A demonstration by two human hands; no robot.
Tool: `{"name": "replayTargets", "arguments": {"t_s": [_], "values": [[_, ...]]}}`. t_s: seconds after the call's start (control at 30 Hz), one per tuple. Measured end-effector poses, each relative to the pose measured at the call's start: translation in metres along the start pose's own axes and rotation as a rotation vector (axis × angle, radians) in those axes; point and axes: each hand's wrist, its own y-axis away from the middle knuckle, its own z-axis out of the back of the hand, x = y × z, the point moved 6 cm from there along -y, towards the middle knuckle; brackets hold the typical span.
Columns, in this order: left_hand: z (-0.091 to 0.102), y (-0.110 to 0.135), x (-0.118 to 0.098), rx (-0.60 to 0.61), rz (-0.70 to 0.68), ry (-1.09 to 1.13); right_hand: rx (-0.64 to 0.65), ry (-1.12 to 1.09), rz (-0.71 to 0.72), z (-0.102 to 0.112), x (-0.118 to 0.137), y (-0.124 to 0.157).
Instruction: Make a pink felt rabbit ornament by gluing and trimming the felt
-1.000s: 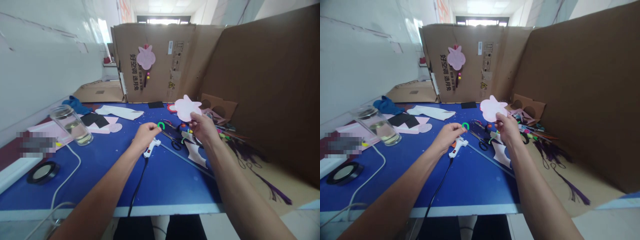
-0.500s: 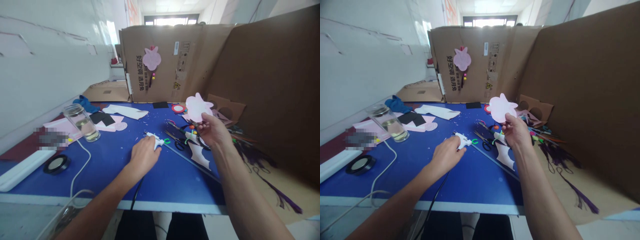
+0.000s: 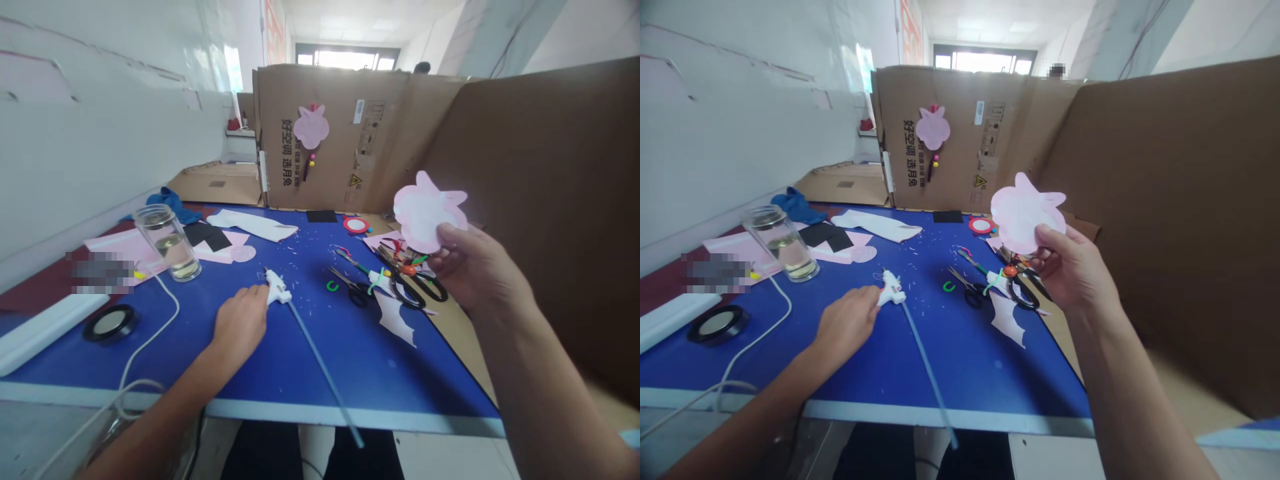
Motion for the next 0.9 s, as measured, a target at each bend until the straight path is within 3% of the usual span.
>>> {"name": "replayTargets", "arguments": {"t_s": [0.17, 0.37, 0.6, 0.9], "values": [[-0.004, 0.002, 0.048, -0.011, 0.112, -0.053, -0.030, 0.008, -0.038, 0.005, -0.021, -0.014], [-0.004, -0.001, 0.076, -0.033, 0.128, -0.071, -0.012, 0.011, -0.098, 0.004, -0.061, -0.033], [-0.008, -0.008, 0.093, -0.027, 0.100, -0.090, -0.013, 0.009, -0.155, -0.001, -0.089, -0.056], [-0.008, -0.018, 0.102, -0.047, 0.073, -0.168, -0.004, 0.002, -0.210, 0.014, -0.109, -0.059]]}}
